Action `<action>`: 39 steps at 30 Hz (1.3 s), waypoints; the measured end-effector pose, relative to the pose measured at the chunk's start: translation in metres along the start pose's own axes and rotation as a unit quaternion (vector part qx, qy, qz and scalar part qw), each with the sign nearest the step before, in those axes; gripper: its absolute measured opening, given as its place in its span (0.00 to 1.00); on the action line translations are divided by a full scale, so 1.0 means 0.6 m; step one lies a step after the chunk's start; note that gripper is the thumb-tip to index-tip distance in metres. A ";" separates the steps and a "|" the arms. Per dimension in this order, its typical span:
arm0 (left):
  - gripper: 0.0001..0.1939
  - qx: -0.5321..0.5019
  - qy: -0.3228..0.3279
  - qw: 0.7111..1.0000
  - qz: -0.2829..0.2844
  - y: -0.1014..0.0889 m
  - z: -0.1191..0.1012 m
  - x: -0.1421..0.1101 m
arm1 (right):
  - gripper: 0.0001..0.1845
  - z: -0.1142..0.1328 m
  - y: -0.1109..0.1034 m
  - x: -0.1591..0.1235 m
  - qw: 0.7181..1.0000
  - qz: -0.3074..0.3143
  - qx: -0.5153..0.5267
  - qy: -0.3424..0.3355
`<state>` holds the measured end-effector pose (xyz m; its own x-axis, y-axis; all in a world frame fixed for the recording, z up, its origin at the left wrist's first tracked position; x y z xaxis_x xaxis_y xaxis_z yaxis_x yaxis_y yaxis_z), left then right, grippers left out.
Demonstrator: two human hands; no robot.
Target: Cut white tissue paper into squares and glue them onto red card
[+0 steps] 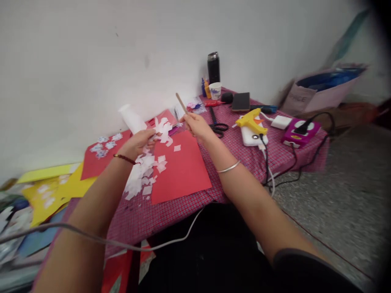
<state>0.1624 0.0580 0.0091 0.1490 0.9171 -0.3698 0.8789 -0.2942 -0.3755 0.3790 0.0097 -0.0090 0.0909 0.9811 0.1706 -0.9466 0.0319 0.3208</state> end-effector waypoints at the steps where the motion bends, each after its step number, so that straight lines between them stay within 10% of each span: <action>1: 0.05 0.008 0.021 1.000 0.020 -0.027 -0.003 -0.024 | 0.14 -0.002 0.000 0.000 1.000 0.006 -0.002 0.000; 7: 0.11 0.101 0.043 0.993 -0.041 -0.176 0.069 -0.140 | 0.13 -0.021 0.007 0.003 1.000 0.019 -0.003 0.007; 12: 0.06 0.238 0.007 0.965 -0.109 -0.240 0.162 -0.160 | 0.13 -0.038 0.012 0.006 1.000 0.019 -0.025 0.004; 16: 0.19 0.279 0.060 0.949 -0.134 -0.268 0.143 -0.147 | 0.12 -0.048 0.012 0.008 0.999 0.016 -0.043 0.004; 21: 0.06 0.168 0.207 0.937 -0.224 -0.200 0.051 -0.098 | 0.11 -0.042 0.011 0.007 0.999 -0.024 -0.021 -0.035; 29: 0.13 0.232 0.112 0.946 -0.197 0.022 0.042 0.086 | 0.09 -0.045 0.009 0.015 0.999 -0.016 -0.032 -0.013; 34: 0.10 0.212 0.111 0.945 -0.223 0.026 0.043 0.116 | 0.08 -0.037 0.011 0.012 0.999 0.002 -0.032 -0.025; 39: 0.04 0.157 0.171 0.943 -0.239 -0.020 0.006 0.058 | 0.11 -0.030 0.019 0.007 0.997 0.002 -0.061 -0.056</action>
<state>0.1554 0.0923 -0.0022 -0.0451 0.9827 0.1798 0.7128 0.1578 -0.6834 0.3631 0.0178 -0.0214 0.1137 0.9540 0.2775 -0.9771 0.0568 0.2051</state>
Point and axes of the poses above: each hand's wrist, its own x-axis towards the middle knuckle, its own y-axis out of the palm, z = x × y, the point moved 3 cm from there along x, towards the middle knuckle, and after that the axes turned 6 degrees about x, right-handed, at the moved point
